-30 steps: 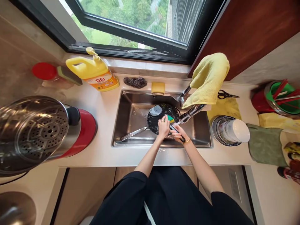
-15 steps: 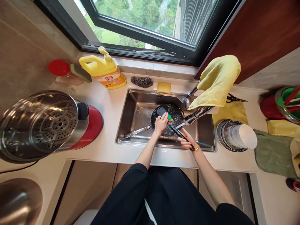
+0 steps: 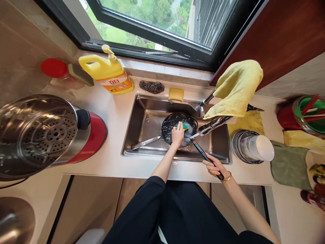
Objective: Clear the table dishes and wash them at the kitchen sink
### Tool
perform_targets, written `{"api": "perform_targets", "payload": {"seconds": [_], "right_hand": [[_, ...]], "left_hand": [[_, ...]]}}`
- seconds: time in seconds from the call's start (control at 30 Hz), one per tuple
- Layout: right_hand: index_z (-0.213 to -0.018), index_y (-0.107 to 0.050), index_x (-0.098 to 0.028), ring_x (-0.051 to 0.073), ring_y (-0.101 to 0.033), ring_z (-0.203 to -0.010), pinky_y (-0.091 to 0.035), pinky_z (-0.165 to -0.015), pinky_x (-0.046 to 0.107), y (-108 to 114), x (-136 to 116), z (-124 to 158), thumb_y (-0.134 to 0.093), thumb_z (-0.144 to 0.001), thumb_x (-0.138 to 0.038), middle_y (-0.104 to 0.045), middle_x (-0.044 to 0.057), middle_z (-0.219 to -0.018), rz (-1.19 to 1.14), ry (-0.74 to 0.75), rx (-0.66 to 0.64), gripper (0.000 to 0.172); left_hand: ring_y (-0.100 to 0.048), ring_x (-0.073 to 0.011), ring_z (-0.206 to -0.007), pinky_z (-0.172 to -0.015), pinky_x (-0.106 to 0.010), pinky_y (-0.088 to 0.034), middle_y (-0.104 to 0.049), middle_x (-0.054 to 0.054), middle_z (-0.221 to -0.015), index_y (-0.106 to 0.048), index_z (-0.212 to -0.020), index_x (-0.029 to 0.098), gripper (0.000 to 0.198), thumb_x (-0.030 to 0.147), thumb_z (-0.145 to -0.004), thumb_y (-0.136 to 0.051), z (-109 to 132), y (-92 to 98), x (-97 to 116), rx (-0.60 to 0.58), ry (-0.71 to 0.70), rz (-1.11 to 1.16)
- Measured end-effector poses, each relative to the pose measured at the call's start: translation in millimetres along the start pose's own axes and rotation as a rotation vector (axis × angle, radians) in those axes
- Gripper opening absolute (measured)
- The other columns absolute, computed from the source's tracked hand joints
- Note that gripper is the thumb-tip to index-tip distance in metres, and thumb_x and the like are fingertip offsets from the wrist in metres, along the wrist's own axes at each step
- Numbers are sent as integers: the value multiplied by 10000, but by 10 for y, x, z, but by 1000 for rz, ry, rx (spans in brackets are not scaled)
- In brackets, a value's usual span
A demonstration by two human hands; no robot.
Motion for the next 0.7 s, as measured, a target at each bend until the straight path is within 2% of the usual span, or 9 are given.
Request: {"api": "perform_targets", "payload": {"seconds": [0.13, 0.2, 0.27, 0.43, 0.53, 0.57, 0.63, 0.7], "right_hand": [[-566, -238, -208, 29, -119, -238, -222, -236, 90, -21, 83, 210, -60, -961, -565, -248, -91, -325, -73, -37, -13, 561], [-561, -239, -207, 27, -121, -233, -221, -235, 89, -5, 141, 225, -51, -956, -572, -263, -85, -322, -81, -72, 5, 570], [-556, -242, -209, 30, -134, -226, -226, -232, 95, 18, 208, 192, -38, -950, -581, -275, -79, -319, -68, -103, 17, 580], [-549, -260, -214, 38, -160, -219, -237, -222, 121, 35, 347, 108, -100, -944, -606, -254, -87, -323, 21, -126, 55, 579], [-590, -364, -199, 34, -181, -226, -227, -218, 133, 81, 304, 126, -221, -946, -584, -291, -97, -364, 139, -82, 229, 543], [-650, -432, -187, 31, -205, -232, -223, -222, 132, 124, 207, 136, -282, -945, -558, -340, -96, -395, 213, -26, 331, 497], [-846, -528, -183, 29, -268, -249, -213, -236, 127, 202, -139, 161, -409, -929, -481, -439, -95, -462, 421, 156, 557, 332], [-960, -546, -187, 32, -337, -274, -221, -256, 125, 198, -569, 129, -526, -889, -393, -489, -94, -488, 652, 342, 722, 219]], "left_hand": [[-493, -234, -1041, -931, -391, -380, -460, -89, -1431, -506, -1333, 250, 445, 384, -928, -380, 284, -399, 383, -184, -279, 112], [-502, -218, -1019, -922, -382, -383, -485, -66, -1414, -566, -1270, 271, 396, 360, -926, -391, 407, -518, 413, -243, -329, 130], [-505, -212, -993, -913, -384, -386, -496, -52, -1405, -588, -1246, 283, 380, 338, -924, -393, 458, -579, 331, -262, -290, 129], [-504, -231, -1024, -927, -399, -390, -506, -42, -1397, -543, -1307, 282, 425, 344, -900, -437, 315, -574, -10, -225, -37, 119], [-522, -257, -1073, -961, -421, -378, -555, -79, -1342, -598, -1245, 243, 398, 359, -892, -456, 157, -432, -386, -89, 273, 209], [-540, -260, -1072, -962, -421, -383, -587, -95, -1297, -618, -1213, 225, 386, 365, -898, -445, 144, -381, -551, -31, 409, 274], [-585, -250, -1032, -933, -402, -415, -649, -115, -1182, -639, -1166, 189, 407, 381, -928, -371, 175, -316, -828, 51, 633, 400], [-609, -225, -1012, -900, -362, -448, -672, -115, -1120, -624, -1177, 156, 461, 385, -953, -292, 205, -241, -968, 120, 718, 517]]}}
Point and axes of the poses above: each hand's wrist, its own z-axis away from the middle knuckle, its own y-axis out of the back of the hand, x = y × z, the point moved 10 cm from there along -z, towards the middle knuckle
